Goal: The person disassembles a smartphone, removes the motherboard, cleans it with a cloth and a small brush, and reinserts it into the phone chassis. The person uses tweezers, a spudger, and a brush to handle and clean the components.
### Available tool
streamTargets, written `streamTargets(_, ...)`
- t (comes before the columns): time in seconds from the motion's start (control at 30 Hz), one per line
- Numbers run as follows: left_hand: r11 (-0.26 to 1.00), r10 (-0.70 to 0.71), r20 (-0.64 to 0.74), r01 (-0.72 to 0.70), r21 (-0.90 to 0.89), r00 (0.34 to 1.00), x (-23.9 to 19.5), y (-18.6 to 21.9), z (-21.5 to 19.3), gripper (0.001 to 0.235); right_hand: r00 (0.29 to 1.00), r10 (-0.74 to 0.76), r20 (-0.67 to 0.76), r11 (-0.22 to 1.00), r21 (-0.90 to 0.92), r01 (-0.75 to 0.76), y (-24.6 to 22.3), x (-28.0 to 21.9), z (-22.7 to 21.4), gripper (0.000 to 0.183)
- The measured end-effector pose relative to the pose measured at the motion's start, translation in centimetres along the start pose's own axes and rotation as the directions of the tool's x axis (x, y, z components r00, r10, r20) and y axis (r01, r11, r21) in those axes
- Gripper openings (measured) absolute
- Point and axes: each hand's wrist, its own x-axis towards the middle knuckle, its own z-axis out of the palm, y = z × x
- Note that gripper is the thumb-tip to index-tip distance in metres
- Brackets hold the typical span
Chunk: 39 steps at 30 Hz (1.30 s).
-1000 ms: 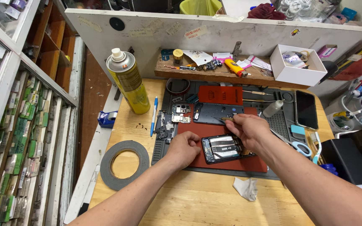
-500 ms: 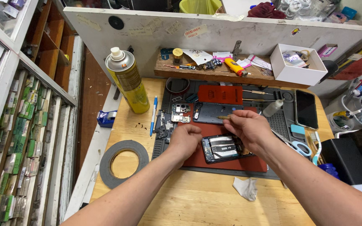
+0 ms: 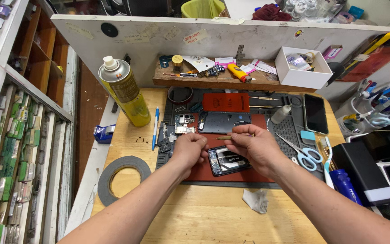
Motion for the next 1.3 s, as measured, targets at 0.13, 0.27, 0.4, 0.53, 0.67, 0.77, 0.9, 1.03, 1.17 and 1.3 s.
streamTargets(0.13, 0.985, 0.06, -0.13, -0.038, 0.169, 0.99, -1.0, -0.4, -1.4, 0.015, 0.999, 0.012, -0.038, 0.998, 0.063, -0.01, 0.1, 0.3, -0.7, 0.02)
streamTargets(0.27, 0.957, 0.098, -0.226, -0.029, 0.288, 0.969, -1.6, 0.2, -2.9, 0.014, 0.998, 0.014, -0.053, 0.999, 0.045, -0.012, -0.1, 0.2, -1.8, 0.019)
streamTargets(0.4, 0.973, 0.066, -0.241, -0.009, 0.231, 0.968, -2.5, 0.0, -3.3, 0.017, 0.997, 0.012, -0.074, 0.999, 0.046, -0.009, 0.3, 0.1, -2.2, 0.019)
streamTargets(0.53, 0.856, 0.263, -0.286, -0.086, 0.51, 0.922, -3.1, -0.9, -3.1, 0.021, 0.998, 0.008, -0.07, 0.998, 0.065, -0.003, 0.9, 0.0, -2.5, 0.019)
streamTargets(0.67, 0.814, 0.276, -0.295, -0.059, 0.578, 0.915, -3.4, -1.1, -3.2, 0.026, 0.998, 0.02, -0.067, 0.997, 0.075, -0.015, 1.4, -0.3, -2.8, 0.021)
streamTargets(0.77, 0.787, 0.31, -0.265, -0.09, 0.611, 0.913, -3.8, -0.6, -3.3, 0.03, 0.998, 0.02, -0.064, 0.997, 0.073, -0.015, 1.5, -0.7, -2.8, 0.02)
streamTargets(0.9, 0.771, 0.355, -0.302, -0.094, 0.629, 0.885, -4.0, 0.1, -3.7, 0.033, 0.996, 0.044, -0.079, 0.999, 0.024, -0.042, 1.4, -1.4, -2.5, 0.02)
streamTargets(1.03, 0.744, 0.374, -0.293, -0.096, 0.662, 0.88, -4.2, 0.5, -4.0, 0.034, 0.997, 0.04, -0.068, 0.999, 0.002, -0.04, 1.4, -1.8, -2.3, 0.019)
streamTargets(1.17, 0.679, 0.453, -0.198, -0.193, 0.708, 0.869, -3.4, 0.8, -3.4, 0.035, 0.997, 0.036, -0.068, 0.999, -0.004, -0.036, 1.7, -1.7, -1.9, 0.018)
streamTargets(1.3, 0.642, 0.461, -0.149, -0.212, 0.737, 0.875, -1.7, 1.3, -2.5, 0.032, 0.998, 0.015, -0.055, 1.0, 0.005, -0.014, 1.8, -1.4, -1.7, 0.017)
